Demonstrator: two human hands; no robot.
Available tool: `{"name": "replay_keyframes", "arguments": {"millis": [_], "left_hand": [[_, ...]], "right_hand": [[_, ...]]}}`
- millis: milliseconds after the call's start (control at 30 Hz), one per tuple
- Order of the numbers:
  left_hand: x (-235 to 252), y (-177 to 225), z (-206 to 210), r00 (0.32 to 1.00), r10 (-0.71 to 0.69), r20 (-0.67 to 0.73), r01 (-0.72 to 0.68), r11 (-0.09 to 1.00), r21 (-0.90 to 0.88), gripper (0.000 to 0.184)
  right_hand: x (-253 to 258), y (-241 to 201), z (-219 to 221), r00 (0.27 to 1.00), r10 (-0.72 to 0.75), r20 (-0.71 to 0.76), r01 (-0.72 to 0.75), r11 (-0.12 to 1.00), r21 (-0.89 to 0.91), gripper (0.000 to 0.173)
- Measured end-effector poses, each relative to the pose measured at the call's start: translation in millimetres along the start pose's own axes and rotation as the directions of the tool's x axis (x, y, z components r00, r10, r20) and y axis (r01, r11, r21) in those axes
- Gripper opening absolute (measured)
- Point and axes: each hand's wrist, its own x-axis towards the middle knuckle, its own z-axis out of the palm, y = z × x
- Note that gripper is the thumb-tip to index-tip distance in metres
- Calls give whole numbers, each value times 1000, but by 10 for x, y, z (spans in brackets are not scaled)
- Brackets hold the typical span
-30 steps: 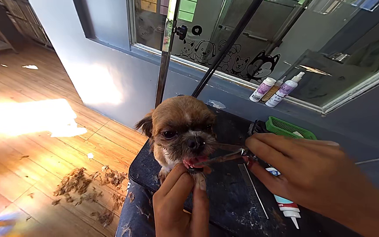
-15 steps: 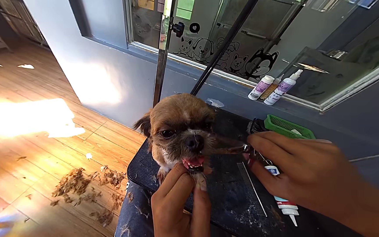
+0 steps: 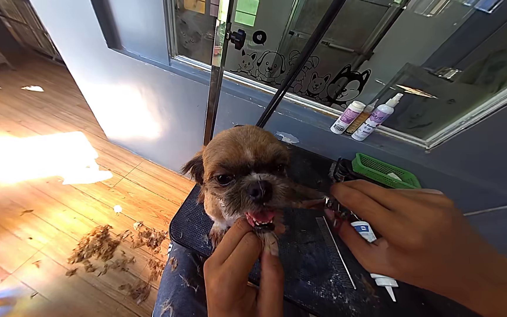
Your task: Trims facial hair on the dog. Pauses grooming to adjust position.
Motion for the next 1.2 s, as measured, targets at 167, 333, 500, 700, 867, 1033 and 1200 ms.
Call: {"name": "replay_keyframes", "arguments": {"millis": [167, 333, 500, 700, 867, 1033, 1200], "left_hand": [[1, 16, 15, 1000, 6, -1, -6, 1000, -4, 25], [-5, 32, 61, 1000, -2, -20, 1, 1000, -17, 26], [-10, 37, 158, 999, -5, -42, 2, 998, -66, 24], [-11, 59, 238, 998, -29, -61, 23, 995, -102, 22], [4, 45, 270, 996, -30, -80, 21, 993, -113, 21], [31, 49, 273, 996, -35, -77, 25, 992, -125, 22], [33, 57, 267, 996, -36, -77, 28, 994, -110, 23]], "right_hand": [[-10, -11, -22, 1000, -10, 8, 10, 1000, -23, 24], [-2, 10, -80, 1000, 16, -4, -16, 998, -54, 24], [-10, 46, -192, 999, -12, 33, 17, 988, -153, 25], [101, 145, -472, 992, -60, 114, 77, 986, -151, 28], [302, 182, -643, 964, -174, 201, 203, 970, -132, 29], [428, 174, -716, 951, -176, 253, 227, 955, -189, 30], [494, 211, -709, 943, -180, 279, 242, 948, -209, 35]]}}
